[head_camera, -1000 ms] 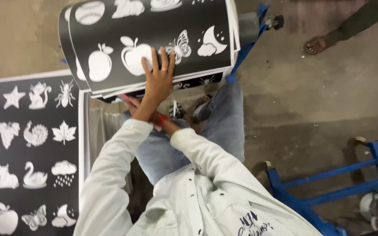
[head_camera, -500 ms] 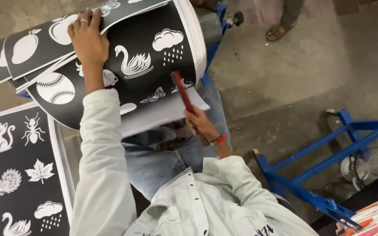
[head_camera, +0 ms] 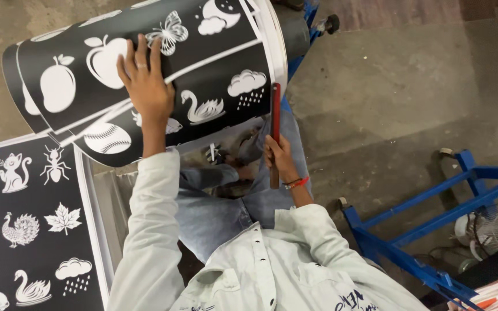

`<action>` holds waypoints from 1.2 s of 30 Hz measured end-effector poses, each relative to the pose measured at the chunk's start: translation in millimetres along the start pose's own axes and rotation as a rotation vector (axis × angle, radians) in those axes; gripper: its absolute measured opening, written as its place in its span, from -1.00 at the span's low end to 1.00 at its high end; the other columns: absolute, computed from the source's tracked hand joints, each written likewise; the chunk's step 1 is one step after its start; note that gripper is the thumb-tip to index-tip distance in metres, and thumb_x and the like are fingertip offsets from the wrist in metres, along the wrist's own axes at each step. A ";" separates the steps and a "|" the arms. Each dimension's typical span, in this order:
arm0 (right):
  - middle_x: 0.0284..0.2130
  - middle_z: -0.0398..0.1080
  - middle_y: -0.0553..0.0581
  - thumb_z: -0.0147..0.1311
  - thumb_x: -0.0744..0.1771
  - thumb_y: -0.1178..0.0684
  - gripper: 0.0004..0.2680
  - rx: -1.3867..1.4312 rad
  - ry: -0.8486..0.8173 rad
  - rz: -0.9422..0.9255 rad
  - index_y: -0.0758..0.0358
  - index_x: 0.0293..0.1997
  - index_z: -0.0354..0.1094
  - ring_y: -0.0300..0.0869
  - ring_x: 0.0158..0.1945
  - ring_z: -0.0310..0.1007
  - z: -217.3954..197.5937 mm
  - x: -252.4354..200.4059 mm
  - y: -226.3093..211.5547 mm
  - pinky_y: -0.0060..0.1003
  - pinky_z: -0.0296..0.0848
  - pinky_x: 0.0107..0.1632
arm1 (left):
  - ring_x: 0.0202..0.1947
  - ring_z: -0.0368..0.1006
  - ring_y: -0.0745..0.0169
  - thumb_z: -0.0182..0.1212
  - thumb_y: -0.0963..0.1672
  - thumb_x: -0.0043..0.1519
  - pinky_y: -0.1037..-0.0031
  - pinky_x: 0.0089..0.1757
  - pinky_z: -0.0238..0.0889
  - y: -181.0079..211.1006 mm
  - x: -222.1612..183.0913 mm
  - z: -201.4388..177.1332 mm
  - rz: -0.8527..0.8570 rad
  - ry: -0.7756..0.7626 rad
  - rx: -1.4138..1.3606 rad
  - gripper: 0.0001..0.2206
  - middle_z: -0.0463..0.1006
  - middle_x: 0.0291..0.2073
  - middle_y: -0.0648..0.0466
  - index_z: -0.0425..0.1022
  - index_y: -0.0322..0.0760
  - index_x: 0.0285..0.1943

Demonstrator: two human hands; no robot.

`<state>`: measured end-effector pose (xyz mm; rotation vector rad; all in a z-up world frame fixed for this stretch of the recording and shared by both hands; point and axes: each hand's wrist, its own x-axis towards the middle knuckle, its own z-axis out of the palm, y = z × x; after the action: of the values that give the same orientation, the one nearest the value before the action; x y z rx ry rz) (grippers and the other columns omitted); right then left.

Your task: The person removes printed sheets from a stack and wraps them onto a roller while sitting on the floor, using a red tool to secure or guide the sheets.

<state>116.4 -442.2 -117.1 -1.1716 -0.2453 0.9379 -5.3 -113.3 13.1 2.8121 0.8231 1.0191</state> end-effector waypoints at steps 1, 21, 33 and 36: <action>-0.62 0.17 -0.06 0.04 0.44 -0.06 -0.80 0.025 0.005 -0.016 0.15 -0.29 0.16 -0.34 -0.67 0.18 -2.7 -1.3 4.0 -0.40 0.20 -0.61 | 0.49 0.05 -0.30 0.20 -0.25 0.09 -0.11 0.40 -0.27 5.6 -8.8 -0.8 0.006 0.018 0.037 -0.31 0.26 0.49 -0.16 0.33 -0.21 0.54; -0.61 0.20 0.00 -0.10 0.46 -0.05 -0.82 0.009 -0.065 -0.127 0.17 -0.24 0.17 -0.25 -0.71 0.22 58.9 74.3 -66.7 -0.33 0.26 -0.64 | 0.21 0.43 -0.19 0.21 -0.11 0.39 0.01 0.23 0.17 -43.5 95.9 20.1 -0.265 -0.246 -0.030 -0.59 0.49 0.30 -0.04 0.40 -0.03 0.45; -0.62 0.20 0.00 -0.07 0.45 -0.11 -0.79 0.094 0.027 -0.155 0.17 -0.23 0.19 -0.23 -0.72 0.20 54.2 103.0 -64.3 -0.31 0.25 -0.64 | 0.48 0.08 -0.27 0.23 -0.25 0.11 -0.11 0.38 -0.25 -3.9 9.4 4.5 -0.030 -0.018 0.089 -0.27 0.28 0.46 -0.12 0.23 -0.14 0.58; -0.64 0.17 -0.03 -0.07 0.44 -0.13 -0.78 0.152 0.119 -0.159 0.14 -0.27 0.19 -0.24 -0.73 0.17 53.7 119.0 -42.0 -0.31 0.22 -0.67 | 0.47 0.06 -0.30 0.23 -0.24 0.05 -0.17 0.35 -0.26 9.7 -13.4 -8.1 -0.004 -0.073 0.112 -0.24 0.25 0.47 -0.15 0.23 -0.16 0.57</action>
<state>177.4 -321.7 -93.3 -1.0469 -0.1658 0.7319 -14.3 -129.4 13.7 2.9188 0.9049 0.8905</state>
